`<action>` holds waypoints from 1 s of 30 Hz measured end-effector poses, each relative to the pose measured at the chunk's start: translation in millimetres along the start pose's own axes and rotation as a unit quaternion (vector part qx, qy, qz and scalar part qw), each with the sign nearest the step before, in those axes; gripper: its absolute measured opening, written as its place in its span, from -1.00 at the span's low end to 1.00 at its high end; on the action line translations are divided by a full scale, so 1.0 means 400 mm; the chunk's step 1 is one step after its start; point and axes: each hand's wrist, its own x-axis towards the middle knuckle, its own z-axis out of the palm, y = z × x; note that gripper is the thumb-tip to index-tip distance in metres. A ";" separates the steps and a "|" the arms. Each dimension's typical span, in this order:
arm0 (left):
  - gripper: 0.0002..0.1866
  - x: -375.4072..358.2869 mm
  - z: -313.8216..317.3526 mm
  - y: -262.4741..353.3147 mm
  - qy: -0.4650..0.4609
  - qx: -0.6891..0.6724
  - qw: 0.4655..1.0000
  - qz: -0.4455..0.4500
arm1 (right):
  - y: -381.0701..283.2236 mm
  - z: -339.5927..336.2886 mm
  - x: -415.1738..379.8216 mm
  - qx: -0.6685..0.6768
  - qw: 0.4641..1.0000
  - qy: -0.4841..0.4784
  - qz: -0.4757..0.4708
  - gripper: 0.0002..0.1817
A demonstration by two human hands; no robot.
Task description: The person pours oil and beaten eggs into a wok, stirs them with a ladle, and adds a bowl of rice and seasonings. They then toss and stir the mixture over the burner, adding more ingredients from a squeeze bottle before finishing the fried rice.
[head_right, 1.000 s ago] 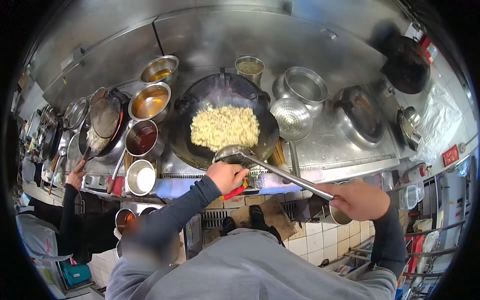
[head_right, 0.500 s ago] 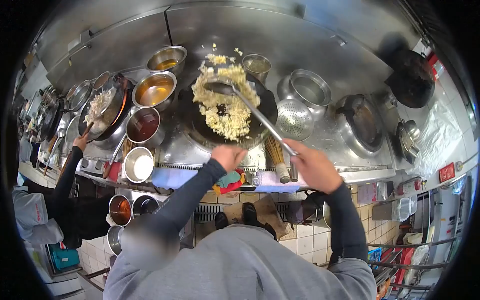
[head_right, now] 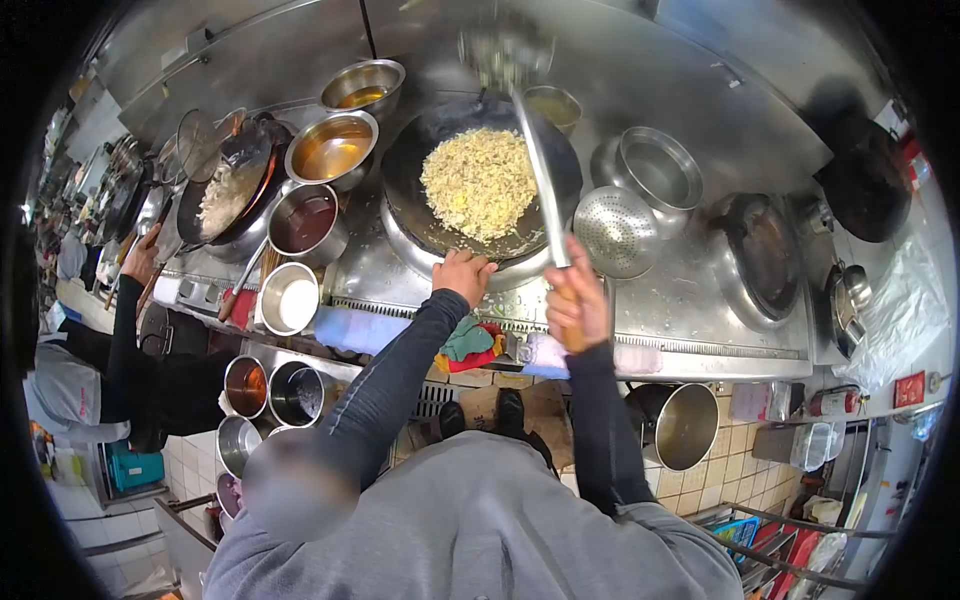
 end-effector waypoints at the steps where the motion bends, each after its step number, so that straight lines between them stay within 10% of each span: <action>1: -0.66 0.004 -0.008 -0.001 0.001 0.003 1.000 -0.006 | 0.034 -0.120 0.012 0.016 0.996 0.078 0.030 -0.65; 3: -0.65 -0.001 -0.013 0.001 -0.007 -0.011 1.000 -0.001 | 0.058 -0.300 0.052 0.013 0.975 0.195 0.100 -0.79; 5: -0.64 0.010 -0.002 -0.006 -0.002 -0.016 1.000 -0.001 | -0.001 -0.232 0.090 -0.331 0.902 0.266 0.082 -0.78; 7: -0.64 0.002 0.014 -0.015 0.007 -0.021 1.000 -0.010 | -0.097 -0.136 0.149 -0.650 0.716 0.236 0.090 -0.70; 9: -0.63 0.007 -0.014 -0.008 -0.034 -0.029 0.999 -0.023 | -0.199 -0.061 0.170 -0.902 0.423 0.083 0.024 -0.61; 15: -0.64 0.002 0.005 -0.009 -0.003 -0.044 0.999 -0.015 | -0.178 0.047 0.079 -0.981 0.174 0.079 -0.039 -0.48; 17: -0.64 -0.001 0.014 -0.013 -0.006 -0.050 0.999 -0.018 | -0.070 -0.059 0.072 -0.972 0.132 0.142 0.132 -0.44; 19: -0.65 -0.001 0.014 -0.012 0.012 -0.068 0.998 -0.016 | 0.038 -0.112 0.075 -0.974 0.130 0.094 0.158 -0.43; 21: -0.69 -0.002 0.016 -0.022 0.016 -0.090 0.996 -0.007 | 0.071 -0.196 0.082 -0.932 0.345 0.045 0.106 -0.43; 23: -0.74 0.003 0.013 -0.021 0.017 -0.091 0.996 -0.009 | 0.009 -0.156 0.094 -0.583 0.778 0.127 0.198 -0.53; 25: -0.78 0.002 0.021 -0.023 0.027 -0.098 0.995 -0.010 | -0.027 -0.115 0.049 -0.209 0.953 0.133 0.175 -0.60; 29: -0.78 -0.018 0.020 -0.009 0.112 -0.098 0.989 -0.007 | 0.026 -0.222 -0.043 -0.348 0.886 0.249 0.178 -0.62; 30: -0.77 -0.022 0.018 -0.002 0.137 -0.080 0.987 -0.033 | 0.045 -0.237 -0.045 -0.652 0.725 0.210 0.076 -0.64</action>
